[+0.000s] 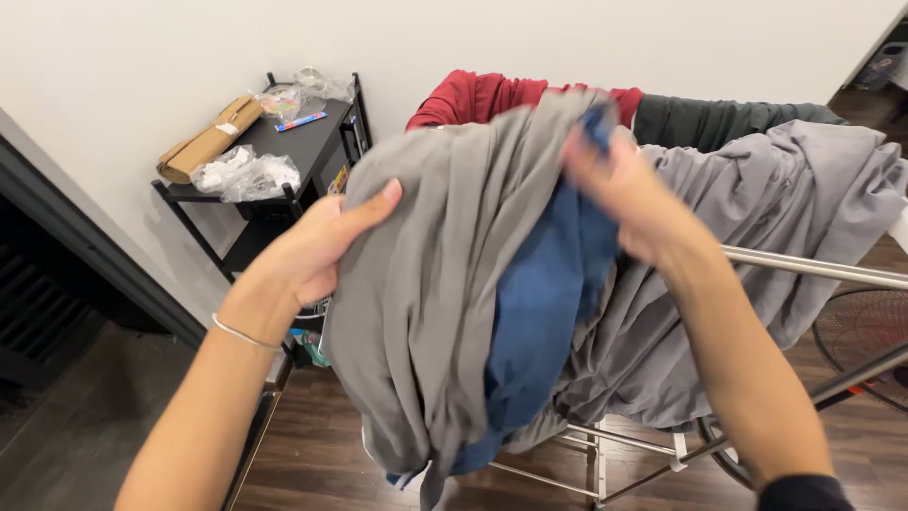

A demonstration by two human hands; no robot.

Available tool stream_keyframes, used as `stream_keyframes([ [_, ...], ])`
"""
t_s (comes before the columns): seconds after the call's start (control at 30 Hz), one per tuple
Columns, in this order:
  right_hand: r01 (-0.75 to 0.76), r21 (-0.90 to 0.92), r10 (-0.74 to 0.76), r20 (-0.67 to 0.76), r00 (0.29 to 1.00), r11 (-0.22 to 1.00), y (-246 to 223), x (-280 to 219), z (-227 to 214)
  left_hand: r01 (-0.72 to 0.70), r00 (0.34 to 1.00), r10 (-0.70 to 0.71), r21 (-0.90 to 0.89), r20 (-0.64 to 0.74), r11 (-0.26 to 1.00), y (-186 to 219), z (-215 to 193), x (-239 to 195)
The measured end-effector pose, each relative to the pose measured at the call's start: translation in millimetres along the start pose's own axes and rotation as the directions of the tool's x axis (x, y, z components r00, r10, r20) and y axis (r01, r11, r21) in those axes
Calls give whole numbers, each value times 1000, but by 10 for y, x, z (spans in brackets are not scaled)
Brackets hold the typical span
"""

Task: Hanging various items of clothing on a drying rack.

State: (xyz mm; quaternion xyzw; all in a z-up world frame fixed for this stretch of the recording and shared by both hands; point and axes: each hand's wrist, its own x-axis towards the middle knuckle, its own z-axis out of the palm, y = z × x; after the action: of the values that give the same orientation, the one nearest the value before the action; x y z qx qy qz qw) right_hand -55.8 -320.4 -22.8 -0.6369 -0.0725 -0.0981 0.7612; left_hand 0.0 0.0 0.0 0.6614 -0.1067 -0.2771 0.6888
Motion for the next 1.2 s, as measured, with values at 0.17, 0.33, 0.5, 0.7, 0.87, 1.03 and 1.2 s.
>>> stream_keyframes([
  [0.17, 159, -614, -107, 122, 987, 773, 263, -370, 25, -45, 999, 44, -219, -10, 975, -302, 33, 375],
  [0.33, -294, -856, 15, -318, 948, 426, 22, -667, 210, -259, 963, 225, -281, -148, 924, -331, 133, 541],
  [0.5, -217, -825, -42, -279, 959, 521, 193, -1016, 224, -499, 858, 388, -366, -337, 786, -247, 286, 455],
  [0.7, -60, -522, -65, -219, 973, 851, 1042, -491, 404, -305, 952, 284, -418, -114, 856, -430, 622, 540],
  [0.87, -242, -243, 101, -478, 872, 940, 266, -373, -188, -217, 975, 188, -333, -117, 918, -156, 230, 657],
  [1.03, -45, -568, -366, -588, 722, 822, -670, -405, -1105, -509, 815, 435, -114, -382, 853, 353, -348, 739],
  [1.2, -376, -897, -183, -420, 889, 230, 241, -774, -2702, -693, 146, 989, 712, -13, 112, -205, -720, 1248],
])
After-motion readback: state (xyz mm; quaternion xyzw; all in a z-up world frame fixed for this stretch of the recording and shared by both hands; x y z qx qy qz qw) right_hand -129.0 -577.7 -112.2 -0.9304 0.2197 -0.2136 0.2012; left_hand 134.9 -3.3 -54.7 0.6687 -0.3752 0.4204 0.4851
